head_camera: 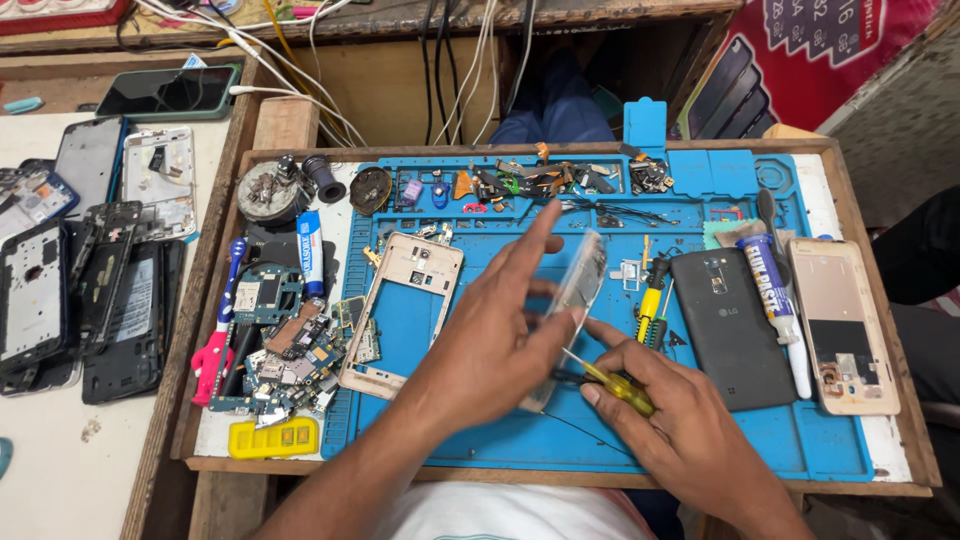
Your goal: The person disassembles a smartphone by removing the back cover and unscrewing internal components. They then reassemble the device by placing the back cover back on and securing it with screws.
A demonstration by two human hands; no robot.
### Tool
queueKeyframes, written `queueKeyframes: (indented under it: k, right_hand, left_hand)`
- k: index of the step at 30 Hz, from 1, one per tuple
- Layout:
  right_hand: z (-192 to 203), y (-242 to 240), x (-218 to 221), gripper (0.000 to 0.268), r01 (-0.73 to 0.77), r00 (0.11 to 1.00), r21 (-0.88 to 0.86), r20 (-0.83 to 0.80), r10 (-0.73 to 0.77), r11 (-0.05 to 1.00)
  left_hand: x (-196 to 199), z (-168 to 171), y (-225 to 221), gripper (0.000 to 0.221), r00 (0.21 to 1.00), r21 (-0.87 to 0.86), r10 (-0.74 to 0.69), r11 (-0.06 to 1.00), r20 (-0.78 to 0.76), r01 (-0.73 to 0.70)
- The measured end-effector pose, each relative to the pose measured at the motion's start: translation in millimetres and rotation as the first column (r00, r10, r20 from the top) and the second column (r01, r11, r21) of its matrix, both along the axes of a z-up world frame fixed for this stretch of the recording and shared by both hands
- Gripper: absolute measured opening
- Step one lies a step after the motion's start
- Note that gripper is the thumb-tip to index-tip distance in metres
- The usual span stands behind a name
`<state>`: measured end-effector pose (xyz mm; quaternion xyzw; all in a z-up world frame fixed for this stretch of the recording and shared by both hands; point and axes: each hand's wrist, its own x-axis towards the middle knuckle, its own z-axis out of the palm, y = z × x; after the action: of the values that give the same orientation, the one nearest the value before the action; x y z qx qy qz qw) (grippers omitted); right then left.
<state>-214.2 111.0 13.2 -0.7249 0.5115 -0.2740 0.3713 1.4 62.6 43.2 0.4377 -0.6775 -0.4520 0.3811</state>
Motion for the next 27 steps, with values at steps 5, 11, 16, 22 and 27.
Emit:
queueKeyframes:
  k: [5,11,16,22,27]
  right_hand:
    - [-4.5,0.4,-2.6,0.023,-0.007,1.000,0.089,-0.026,0.010,0.996]
    - [-2.8,-0.1,-2.1,0.021,-0.046,0.995,0.066,0.087,0.040,0.997]
    - [-2.3,-0.4,-0.3,0.019,-0.058,0.993,0.066,0.105,0.051,0.996]
    - [-1.7,0.1,1.0,0.019,-0.013,0.999,0.117,0.044,0.008,0.993]
    - [-0.3,2.8,2.5,0.021,-0.041,0.999,0.143,0.027,0.038,0.989]
  left_hand:
    - [-0.5,-1.6,-2.6,0.075,0.949,-0.298,0.061,0.954,0.311,0.036]
    - [14.2,-21.6,-13.5,0.058,0.999,0.187,0.036,0.981,0.039,-0.043]
    - [23.1,-39.7,-10.7,0.053,0.993,0.182,0.061,0.982,-0.099,-0.042]
    - [29.1,-47.8,-2.5,0.045,0.883,0.320,0.087,0.945,-0.461,0.074]
    - [28.0,-48.6,5.1,0.041,0.833,0.295,0.078,0.950,-0.547,0.105]
